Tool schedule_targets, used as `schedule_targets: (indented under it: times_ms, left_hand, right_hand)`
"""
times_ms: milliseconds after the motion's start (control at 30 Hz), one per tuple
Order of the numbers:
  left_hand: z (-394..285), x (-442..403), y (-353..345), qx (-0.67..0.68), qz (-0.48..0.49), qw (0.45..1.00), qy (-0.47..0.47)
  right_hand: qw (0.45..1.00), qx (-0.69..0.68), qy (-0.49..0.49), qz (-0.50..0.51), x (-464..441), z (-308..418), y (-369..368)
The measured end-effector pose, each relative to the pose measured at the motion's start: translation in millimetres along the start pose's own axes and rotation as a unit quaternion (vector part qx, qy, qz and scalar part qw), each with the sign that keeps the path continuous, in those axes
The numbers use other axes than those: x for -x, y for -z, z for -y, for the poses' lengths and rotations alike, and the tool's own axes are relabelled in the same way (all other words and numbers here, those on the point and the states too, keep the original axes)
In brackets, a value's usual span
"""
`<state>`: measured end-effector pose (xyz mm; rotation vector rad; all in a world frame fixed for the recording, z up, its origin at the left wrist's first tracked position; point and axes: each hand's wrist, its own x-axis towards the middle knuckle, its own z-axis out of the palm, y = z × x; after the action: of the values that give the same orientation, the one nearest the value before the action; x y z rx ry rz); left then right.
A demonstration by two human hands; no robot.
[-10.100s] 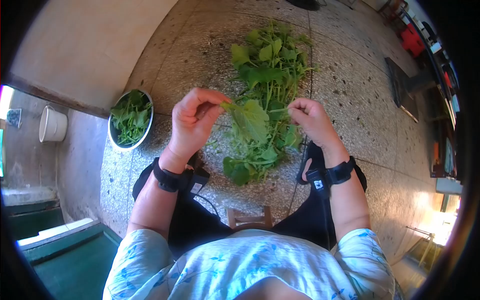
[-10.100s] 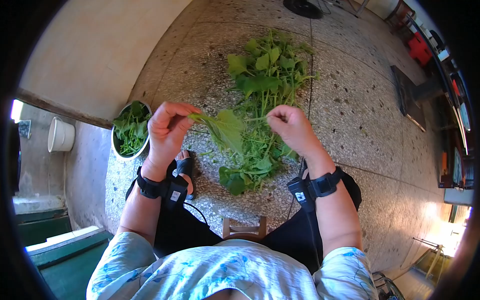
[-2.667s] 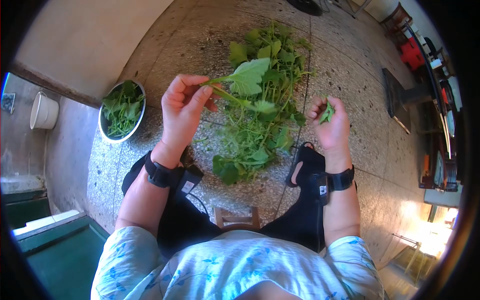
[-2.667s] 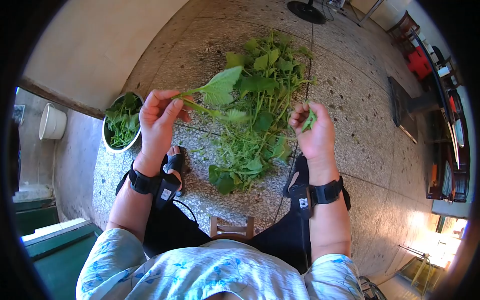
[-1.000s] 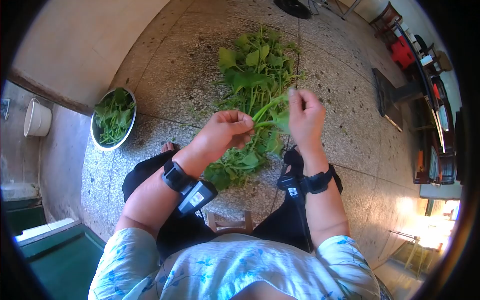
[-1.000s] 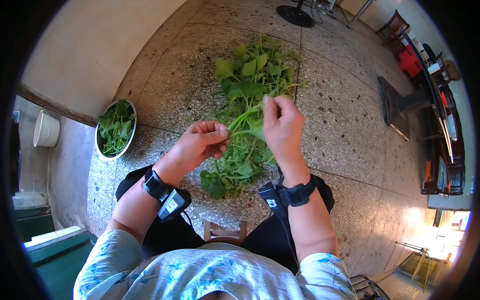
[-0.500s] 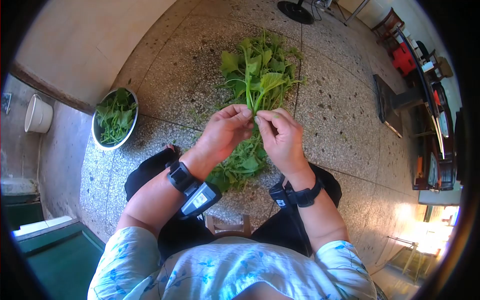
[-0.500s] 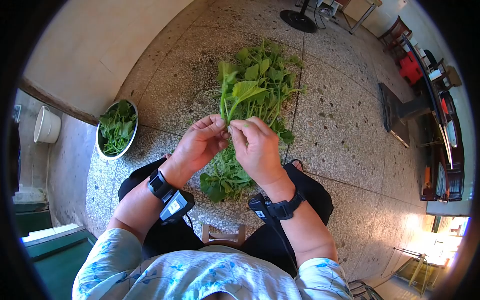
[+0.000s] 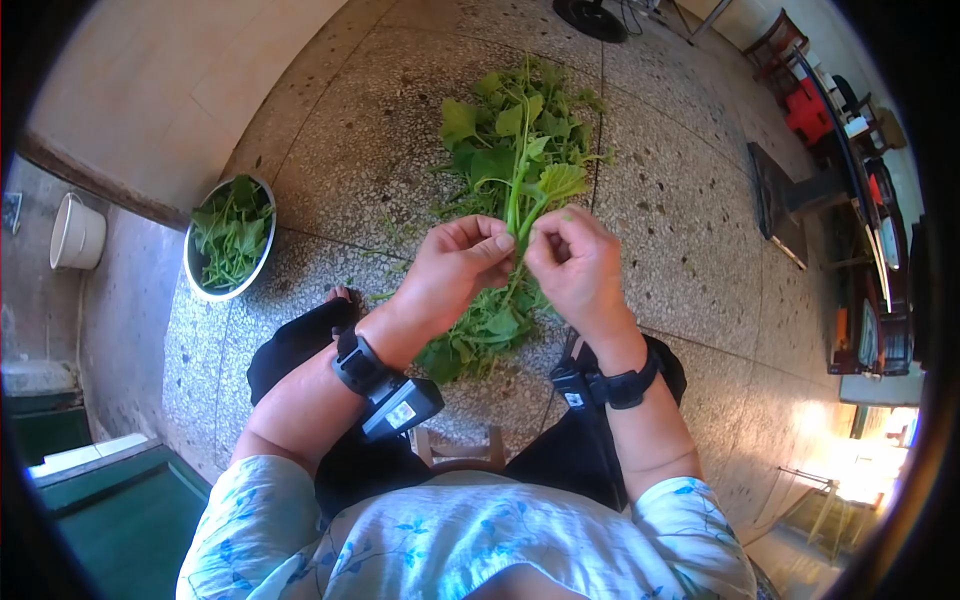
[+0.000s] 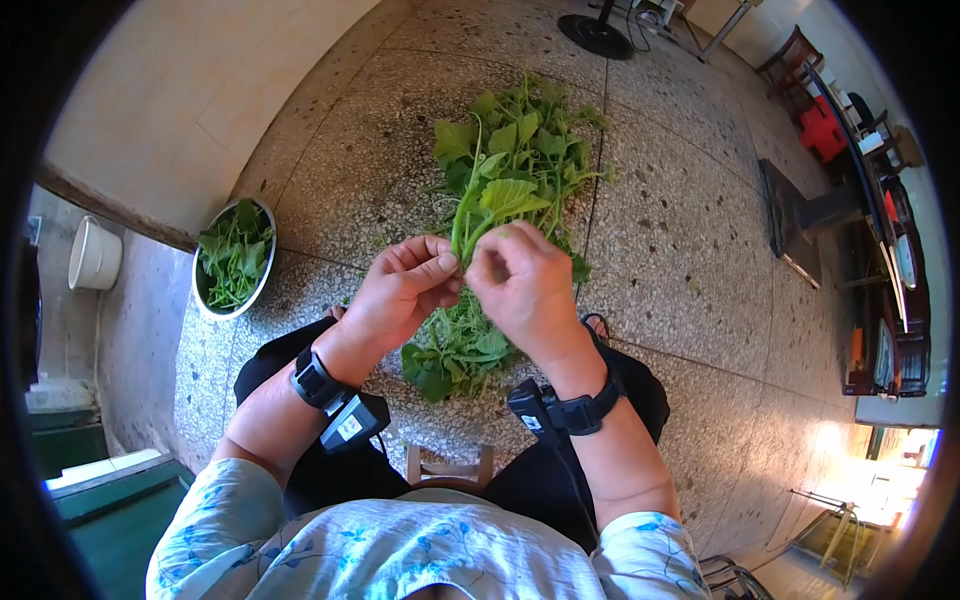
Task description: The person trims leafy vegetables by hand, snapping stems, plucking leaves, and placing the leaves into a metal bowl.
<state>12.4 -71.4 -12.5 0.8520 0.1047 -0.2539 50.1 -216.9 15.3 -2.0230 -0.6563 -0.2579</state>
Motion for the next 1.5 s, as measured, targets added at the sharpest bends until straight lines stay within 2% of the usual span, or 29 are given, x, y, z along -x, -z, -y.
schedule_targets:
  times_ms: [200,300,400,467,533,700,767,800,867,1033,1133,1200,1267,1333,1367,1400,1500]
  left_hand:
    - [-4.7,-0.6,1.8,0.056,-0.014,0.998,0.035]
    - [-8.2,-0.8,6.5,0.090,0.010,0.995,0.042]
    - [-10.9,-0.7,12.0,0.097,-0.010,0.994,0.039]
    - [-9.4,-0.2,15.5,0.095,-0.021,0.995,0.026]
    - [-7.0,-0.4,19.2,0.091,-0.031,0.995,0.014]
    - [-6.6,2.7,24.2,0.064,-0.024,0.998,0.011]
    - [-6.1,3.2,29.3,0.050,-0.015,0.999,0.005]
    - [-5.1,4.2,31.7,0.036,-0.004,0.999,0.003]
    - [-4.3,6.6,34.2,0.009,-0.013,1.000,-0.001]
    - [-6.2,14.5,37.7,-0.028,-0.009,1.000,0.008]
    - [-9.2,17.3,38.5,-0.021,-0.011,0.999,0.033]
    - [-12.2,19.6,38.0,0.021,0.029,0.997,0.062]
    - [-13.2,21.2,37.7,0.035,0.038,0.996,0.066]
    - [-12.4,20.7,37.9,0.049,0.046,0.995,0.068]
    - [-12.5,19.7,40.0,0.052,0.058,0.994,0.074]
    - [-15.1,22.0,43.6,0.052,0.062,0.994,0.076]
    - [-19.7,26.9,58.2,0.048,0.013,0.997,0.061]
  right_hand:
    - [0.997,-0.048,-0.043,-0.034,-7.6,-10.1,12.6]
    - [0.992,-0.057,-0.070,-0.089,-8.8,-23.1,17.1]
    - [0.989,-0.051,-0.122,-0.071,-9.7,-26.7,21.7]
    - [0.993,-0.047,-0.104,-0.038,-3.8,-19.0,13.3]
    - [0.988,-0.124,-0.082,0.040,3.9,-8.3,-3.5]
    - [0.990,-0.114,-0.052,0.060,9.4,7.5,-23.4]
    - [0.998,-0.035,0.008,0.055,9.4,5.7,-26.5]
    - [0.998,-0.037,0.009,0.057,9.1,6.4,-26.6]
    - [0.992,0.050,0.095,0.059,7.0,8.7,-26.4]
    - [0.985,0.098,0.120,0.079,8.7,16.4,-26.8]
    - [0.984,0.102,0.101,0.104,7.6,15.9,-26.6]
    - [0.993,-0.038,-0.034,0.102,3.7,12.5,-24.5]
    - [0.993,-0.050,-0.074,0.083,-1.8,8.4,-18.7]
    - [0.984,-0.128,-0.116,0.036,-3.5,-5.8,-19.2]
    - [0.989,-0.114,-0.095,0.021,-6.7,-7.7,-16.2]
    - [0.995,-0.040,-0.091,0.009,-8.9,-9.5,-12.2]
    - [0.995,-0.017,-0.095,0.008,-8.2,-24.4,-7.3]
